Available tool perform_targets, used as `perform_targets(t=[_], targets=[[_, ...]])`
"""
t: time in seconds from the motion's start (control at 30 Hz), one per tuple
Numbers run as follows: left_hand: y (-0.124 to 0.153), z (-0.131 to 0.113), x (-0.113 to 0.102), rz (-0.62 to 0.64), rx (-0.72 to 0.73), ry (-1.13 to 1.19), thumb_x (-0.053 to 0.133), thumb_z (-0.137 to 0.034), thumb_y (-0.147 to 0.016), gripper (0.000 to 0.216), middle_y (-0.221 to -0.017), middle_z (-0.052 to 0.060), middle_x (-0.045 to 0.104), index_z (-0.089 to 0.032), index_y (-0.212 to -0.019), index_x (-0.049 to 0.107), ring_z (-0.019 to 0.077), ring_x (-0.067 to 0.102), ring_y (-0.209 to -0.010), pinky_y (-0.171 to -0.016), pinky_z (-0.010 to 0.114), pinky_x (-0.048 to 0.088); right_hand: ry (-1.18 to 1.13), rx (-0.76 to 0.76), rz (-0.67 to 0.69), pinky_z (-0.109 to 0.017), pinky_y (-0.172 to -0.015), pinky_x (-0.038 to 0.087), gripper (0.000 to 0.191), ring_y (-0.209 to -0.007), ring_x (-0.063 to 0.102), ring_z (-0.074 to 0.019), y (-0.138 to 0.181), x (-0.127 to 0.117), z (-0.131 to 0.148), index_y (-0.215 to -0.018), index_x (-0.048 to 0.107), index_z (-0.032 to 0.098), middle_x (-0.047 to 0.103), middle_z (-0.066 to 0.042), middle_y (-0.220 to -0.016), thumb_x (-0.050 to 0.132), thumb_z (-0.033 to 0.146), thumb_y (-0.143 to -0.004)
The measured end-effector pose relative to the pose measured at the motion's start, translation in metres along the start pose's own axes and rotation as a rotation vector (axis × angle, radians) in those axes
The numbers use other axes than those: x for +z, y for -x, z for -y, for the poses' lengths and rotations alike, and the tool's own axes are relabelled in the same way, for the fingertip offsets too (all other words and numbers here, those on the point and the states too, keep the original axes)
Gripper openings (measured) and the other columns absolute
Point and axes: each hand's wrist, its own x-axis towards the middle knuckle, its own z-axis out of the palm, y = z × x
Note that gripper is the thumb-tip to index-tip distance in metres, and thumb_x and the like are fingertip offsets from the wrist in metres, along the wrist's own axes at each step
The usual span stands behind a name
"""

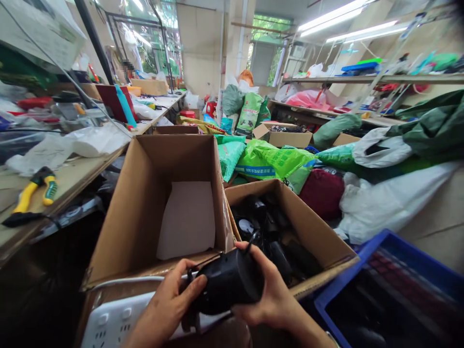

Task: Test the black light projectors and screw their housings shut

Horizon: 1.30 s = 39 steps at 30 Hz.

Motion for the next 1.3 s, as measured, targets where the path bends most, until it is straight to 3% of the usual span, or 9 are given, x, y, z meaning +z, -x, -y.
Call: perform_targets(t=[0.2,0.3,0.4,0.47,0.57,0.73,0.9,1.03,1.3], targets=[[0.014,-0.008,-0.004,-0.073,0.075,-0.128,0.063,-0.041,-0.078,0.040,-0.052,-0.006,0.056,-0.018,-0.105,0.046,0.0124,0.051,-0.042,-0.041,0.021,0.039,0.413,-0.180,0.052,-0.038,-0.098,0.044,0.087,-0.116,0.051,-0.0276,-0.011,0.014,-0.006,-0.131,0.045,0.024,0.047,-0.011,-0.127,0.078,0.015,-0.050],[0.017,-0.006,-0.010,-0.021,0.069,-0.061,0.062,-0.043,-0.078,0.043,-0.059,-0.004,0.059,-0.016,-0.108,0.047,0.0118,0.052,-0.045,-0.043,0.021,0.041,0.284,-0.042,0.183,-0.037,-0.091,0.049,0.075,-0.108,0.058,-0.0260,-0.016,-0.021,-0.004,-0.123,0.054,0.020,0.059,-0.010,-0.118,0.083,0.030,-0.055],[0.018,-0.006,-0.016,-0.009,0.059,-0.051,0.061,-0.043,-0.079,0.046,-0.062,-0.003,0.059,-0.014,-0.112,0.047,0.0113,0.053,-0.047,-0.046,0.022,0.041,0.347,0.156,-0.039,-0.029,-0.066,0.054,0.033,-0.071,0.064,-0.0167,-0.025,-0.066,-0.018,-0.094,0.065,0.016,0.066,-0.005,-0.082,0.072,0.038,-0.071],[0.019,-0.007,-0.018,0.012,0.058,-0.060,0.060,-0.042,-0.079,0.045,-0.060,-0.004,0.057,-0.014,-0.112,0.046,0.0111,0.052,-0.048,-0.047,0.022,0.041,0.456,0.205,-0.140,-0.026,-0.057,0.051,0.031,-0.059,0.059,-0.0124,-0.034,-0.082,-0.040,-0.097,0.065,0.014,0.065,-0.005,-0.082,0.070,0.026,-0.068],[0.022,-0.012,-0.017,0.050,0.072,-0.068,0.060,-0.039,-0.080,0.040,-0.061,-0.005,0.055,-0.015,-0.110,0.047,0.0103,0.051,-0.049,-0.049,0.022,0.041,0.537,0.204,-0.093,-0.025,-0.057,0.050,0.055,-0.058,0.056,-0.0108,-0.047,-0.077,-0.079,-0.108,0.064,0.015,0.063,-0.005,-0.090,0.069,0.008,-0.054],[0.027,-0.011,-0.023,0.037,0.093,-0.027,0.061,-0.036,-0.080,0.037,-0.068,-0.003,0.061,-0.017,-0.108,0.047,0.0114,0.055,-0.053,-0.049,0.022,0.044,0.639,0.168,-0.021,-0.026,-0.068,0.050,0.034,-0.070,0.061,-0.0157,-0.059,-0.054,-0.117,-0.092,0.070,0.019,0.066,0.000,-0.076,0.067,0.011,-0.059],[0.035,-0.009,-0.057,-0.150,0.134,0.061,0.070,-0.038,-0.074,0.051,-0.065,-0.002,0.064,-0.017,-0.111,0.043,0.0137,0.060,-0.050,-0.048,0.025,0.047,0.779,0.119,-0.212,-0.036,-0.079,0.049,0.024,-0.080,0.061,-0.0229,-0.053,-0.073,-0.096,-0.094,0.067,0.018,0.066,-0.008,-0.084,0.049,0.031,-0.082],[0.045,-0.009,-0.085,-0.322,0.203,0.085,0.075,-0.036,-0.071,0.056,-0.065,0.000,0.068,-0.016,-0.113,0.045,0.0181,0.066,-0.052,-0.049,0.026,0.051,0.879,0.081,-0.372,-0.047,-0.085,0.044,0.030,-0.086,0.057,-0.0301,-0.048,-0.091,-0.067,-0.084,0.067,0.016,0.059,-0.016,-0.091,0.048,0.038,-0.081],[0.042,-0.001,-0.096,-0.441,0.257,0.405,0.081,-0.027,-0.061,0.049,-0.068,-0.002,0.068,-0.015,-0.099,0.053,0.0163,0.067,-0.056,-0.048,0.026,0.057,0.618,0.037,-0.044,-0.026,-0.055,0.052,0.026,-0.059,0.063,-0.0167,-0.020,-0.020,-0.029,-0.091,0.068,0.020,0.067,-0.003,-0.069,0.051,0.039,-0.088]])
